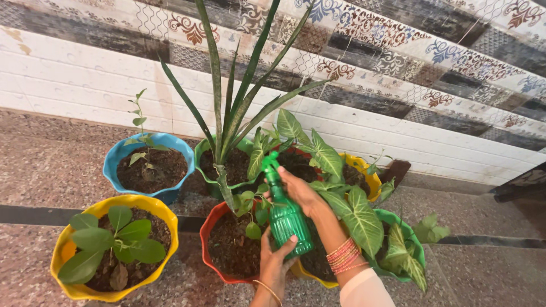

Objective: The person sits on a mat and uses a green spray bottle to mist several potted plants arranged on the floor. The person sprays the leaves and soil of each plant in sequence.

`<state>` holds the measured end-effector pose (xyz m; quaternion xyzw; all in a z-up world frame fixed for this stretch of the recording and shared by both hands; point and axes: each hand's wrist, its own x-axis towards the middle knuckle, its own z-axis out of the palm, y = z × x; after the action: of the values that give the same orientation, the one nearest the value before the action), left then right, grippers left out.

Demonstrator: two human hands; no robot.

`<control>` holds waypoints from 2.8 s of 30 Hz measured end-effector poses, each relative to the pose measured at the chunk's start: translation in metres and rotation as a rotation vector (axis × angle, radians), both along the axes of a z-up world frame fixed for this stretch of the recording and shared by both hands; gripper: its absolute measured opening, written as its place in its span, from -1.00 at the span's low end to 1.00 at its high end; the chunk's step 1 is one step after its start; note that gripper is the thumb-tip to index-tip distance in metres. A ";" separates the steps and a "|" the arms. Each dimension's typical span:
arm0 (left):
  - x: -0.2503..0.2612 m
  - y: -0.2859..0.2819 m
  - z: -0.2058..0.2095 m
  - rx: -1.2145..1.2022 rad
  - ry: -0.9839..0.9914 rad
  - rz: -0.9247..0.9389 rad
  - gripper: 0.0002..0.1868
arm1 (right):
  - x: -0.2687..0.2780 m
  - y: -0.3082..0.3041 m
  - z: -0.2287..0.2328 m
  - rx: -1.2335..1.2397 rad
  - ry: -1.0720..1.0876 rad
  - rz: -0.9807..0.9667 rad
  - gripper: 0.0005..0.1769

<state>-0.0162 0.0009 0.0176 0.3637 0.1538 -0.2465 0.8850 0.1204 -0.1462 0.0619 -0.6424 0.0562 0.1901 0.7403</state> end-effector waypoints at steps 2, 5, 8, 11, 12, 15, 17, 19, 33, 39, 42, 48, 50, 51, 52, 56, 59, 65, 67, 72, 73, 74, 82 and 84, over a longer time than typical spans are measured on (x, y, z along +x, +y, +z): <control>0.000 0.000 -0.001 -0.048 -0.004 0.081 -0.01 | 0.006 0.016 0.013 -0.089 -0.049 0.073 -0.15; 0.003 -0.002 0.000 -0.111 0.009 0.187 -0.08 | 0.028 0.032 0.012 -0.171 0.047 0.094 -0.09; 0.012 -0.001 0.004 -0.172 0.009 0.256 -0.19 | 0.054 0.037 0.000 -0.314 0.058 0.088 -0.05; 0.018 -0.002 0.005 -0.210 0.007 0.282 -0.25 | 0.071 0.032 -0.020 -0.300 0.078 0.101 -0.07; 0.019 -0.002 0.005 -0.221 0.007 0.287 -0.25 | 0.075 0.031 -0.027 -0.261 0.101 0.110 -0.09; 0.023 -0.002 0.003 -0.240 0.014 0.276 -0.25 | 0.085 0.018 -0.046 -0.216 0.200 0.091 -0.24; 0.026 -0.004 0.003 -0.221 0.034 0.259 -0.24 | 0.089 0.011 -0.055 -0.186 0.210 0.083 -0.33; 0.027 -0.005 0.003 -0.173 0.070 0.247 -0.23 | 0.091 0.010 -0.059 -0.152 0.222 0.084 -0.39; 0.028 0.007 0.018 -0.118 0.125 0.211 -0.23 | 0.071 0.028 -0.031 -0.070 0.246 0.011 -0.35; 0.025 0.005 0.011 -0.177 0.072 0.218 -0.23 | 0.075 0.016 -0.039 -0.091 0.196 0.071 -0.38; 0.024 0.001 0.004 -0.186 0.064 0.217 -0.24 | 0.073 0.017 -0.037 -0.136 0.178 0.026 -0.34; 0.024 -0.001 -0.004 -0.142 0.076 0.189 -0.23 | 0.069 0.021 -0.028 -0.073 0.150 -0.002 -0.29; 0.025 -0.002 -0.006 -0.140 0.077 0.188 -0.23 | 0.068 0.019 -0.030 -0.053 0.142 -0.014 -0.33; 0.025 -0.002 -0.006 -0.144 0.072 0.188 -0.23 | 0.068 0.018 -0.032 -0.043 0.138 -0.019 -0.35; 0.025 -0.003 -0.007 -0.149 0.067 0.189 -0.23 | 0.067 0.016 -0.035 -0.039 0.183 -0.030 -0.39; 0.023 -0.004 -0.005 -0.098 0.052 0.172 -0.18 | 0.066 0.006 -0.042 -0.014 0.265 -0.072 -0.52; 0.014 -0.006 0.007 -0.076 0.043 0.154 -0.11 | 0.053 0.000 -0.031 -0.037 0.223 -0.102 -0.53; -0.003 0.014 0.069 -0.085 -0.212 0.097 -0.08 | -0.010 0.010 0.094 0.072 -0.041 -0.199 -0.48; -0.011 0.028 0.089 -0.162 -0.445 0.163 -0.14 | -0.037 0.025 0.145 0.048 -0.140 -0.200 -0.42; -0.026 0.071 0.107 -0.191 -0.508 0.294 -0.10 | -0.055 0.099 0.196 0.043 -0.291 -0.117 -0.37; -0.025 0.080 0.104 -0.165 -0.487 0.326 -0.10 | -0.051 0.118 0.190 0.067 -0.254 -0.086 -0.38; -0.025 0.091 0.098 -0.183 -0.451 0.391 -0.12 | -0.043 0.139 0.182 0.091 -0.218 -0.049 -0.39; -0.010 0.176 -0.013 -0.176 -0.094 0.726 -0.29 | 0.008 0.270 0.045 0.021 0.059 0.042 -0.37; -0.003 0.182 -0.037 -0.157 -0.041 0.715 -0.31 | 0.028 0.276 0.009 0.037 0.143 0.065 -0.36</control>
<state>-0.0192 0.1832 -0.0193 0.2226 0.2341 0.0747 0.9434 0.1481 0.1293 0.0714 -0.6150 0.0848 0.2603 0.7395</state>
